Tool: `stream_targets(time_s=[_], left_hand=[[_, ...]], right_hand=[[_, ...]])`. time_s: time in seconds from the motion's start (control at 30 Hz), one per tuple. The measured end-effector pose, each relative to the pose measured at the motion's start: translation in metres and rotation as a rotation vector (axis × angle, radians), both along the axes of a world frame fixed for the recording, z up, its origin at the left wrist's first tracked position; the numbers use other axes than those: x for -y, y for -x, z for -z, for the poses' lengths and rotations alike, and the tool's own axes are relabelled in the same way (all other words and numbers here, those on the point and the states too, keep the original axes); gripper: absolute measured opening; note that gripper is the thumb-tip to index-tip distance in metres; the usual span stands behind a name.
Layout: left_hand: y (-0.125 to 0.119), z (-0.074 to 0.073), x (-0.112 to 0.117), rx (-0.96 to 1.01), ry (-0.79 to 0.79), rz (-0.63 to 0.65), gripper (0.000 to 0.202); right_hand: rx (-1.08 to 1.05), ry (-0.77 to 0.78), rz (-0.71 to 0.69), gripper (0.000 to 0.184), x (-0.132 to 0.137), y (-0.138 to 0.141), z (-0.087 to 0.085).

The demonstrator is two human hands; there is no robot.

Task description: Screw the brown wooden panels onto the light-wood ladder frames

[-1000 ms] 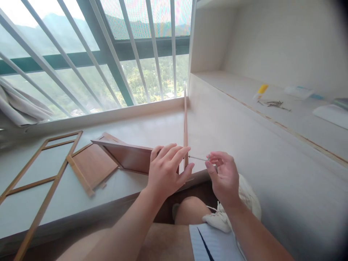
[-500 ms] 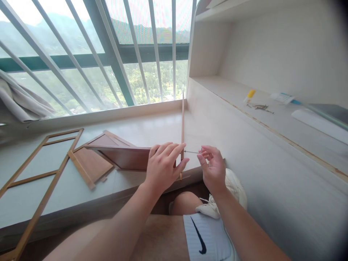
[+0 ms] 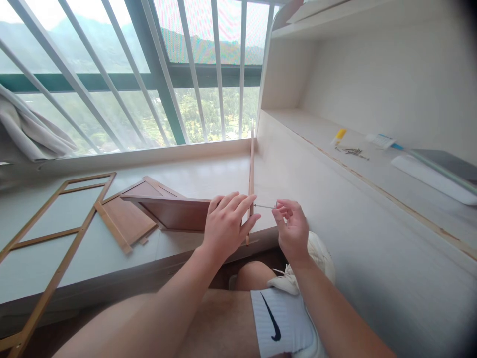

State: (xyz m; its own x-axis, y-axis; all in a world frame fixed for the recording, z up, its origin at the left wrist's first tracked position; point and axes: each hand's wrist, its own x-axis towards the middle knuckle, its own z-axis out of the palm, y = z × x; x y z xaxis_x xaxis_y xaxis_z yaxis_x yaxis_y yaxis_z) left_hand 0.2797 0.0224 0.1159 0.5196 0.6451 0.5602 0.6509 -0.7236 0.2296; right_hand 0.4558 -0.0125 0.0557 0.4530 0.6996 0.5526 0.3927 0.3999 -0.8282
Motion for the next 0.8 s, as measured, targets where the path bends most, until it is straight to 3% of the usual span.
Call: stream_targets(time_s=[0.8], left_hand=[[0.0001,0.0012,0.0009,0.008,0.002,0.007,0.037]], right_hand=[[-0.136,0.051,-0.071,0.025,-0.0065,0.0017,0.0066]])
